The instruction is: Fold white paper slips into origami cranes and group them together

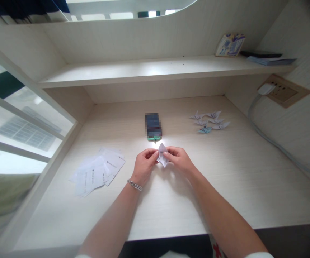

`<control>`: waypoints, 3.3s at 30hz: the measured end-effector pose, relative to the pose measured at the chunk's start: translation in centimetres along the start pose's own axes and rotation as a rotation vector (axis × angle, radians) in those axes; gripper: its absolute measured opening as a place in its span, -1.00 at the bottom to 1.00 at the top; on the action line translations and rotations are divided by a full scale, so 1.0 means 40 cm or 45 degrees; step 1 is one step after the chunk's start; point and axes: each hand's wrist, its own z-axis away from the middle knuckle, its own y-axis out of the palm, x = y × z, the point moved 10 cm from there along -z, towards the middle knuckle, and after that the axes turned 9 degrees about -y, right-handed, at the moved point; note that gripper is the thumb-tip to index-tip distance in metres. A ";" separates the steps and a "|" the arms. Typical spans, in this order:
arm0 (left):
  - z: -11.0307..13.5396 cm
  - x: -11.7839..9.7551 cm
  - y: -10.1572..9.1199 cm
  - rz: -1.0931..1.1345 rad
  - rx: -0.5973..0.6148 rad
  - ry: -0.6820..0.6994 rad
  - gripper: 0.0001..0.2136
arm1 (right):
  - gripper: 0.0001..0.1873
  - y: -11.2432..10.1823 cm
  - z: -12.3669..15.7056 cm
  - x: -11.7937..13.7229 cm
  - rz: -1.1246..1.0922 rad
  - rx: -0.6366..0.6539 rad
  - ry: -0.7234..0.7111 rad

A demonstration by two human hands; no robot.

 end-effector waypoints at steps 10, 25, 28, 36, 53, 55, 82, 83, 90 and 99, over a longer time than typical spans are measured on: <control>0.002 -0.004 0.003 -0.130 0.001 0.052 -0.72 | -0.67 0.001 0.003 -0.024 -0.048 -0.006 0.074; -0.005 0.011 -0.011 -0.162 -0.030 0.009 -0.74 | -0.69 0.002 0.005 -0.026 0.062 -0.013 0.071; -0.005 0.012 -0.011 -0.175 -0.028 0.004 -0.73 | -0.68 0.007 0.006 -0.028 0.045 -0.002 0.084; -0.003 0.004 -0.009 -0.175 -0.020 0.011 -0.76 | -0.66 0.010 0.007 -0.025 0.047 -0.004 0.103; 0.001 0.010 0.003 -0.304 0.023 -0.040 -0.78 | -0.76 -0.022 0.005 0.012 0.333 -0.075 -0.009; 0.002 0.018 0.011 -0.338 0.064 -0.085 -0.80 | -0.74 -0.036 0.004 0.013 0.286 -0.112 -0.015; 0.010 0.029 0.025 -0.502 0.180 -0.180 -0.86 | -0.71 -0.043 0.007 -0.003 -0.001 -0.181 0.061; 0.009 0.029 0.025 -0.496 0.174 -0.180 -0.86 | -0.70 -0.038 0.008 0.002 0.054 -0.158 0.042; 0.012 0.031 0.033 -0.477 0.165 -0.202 -0.87 | -0.73 -0.034 0.011 -0.002 0.109 -0.135 0.060; 0.016 0.026 0.034 -0.499 0.164 -0.179 -0.83 | -0.72 -0.037 0.012 -0.016 0.017 -0.151 0.087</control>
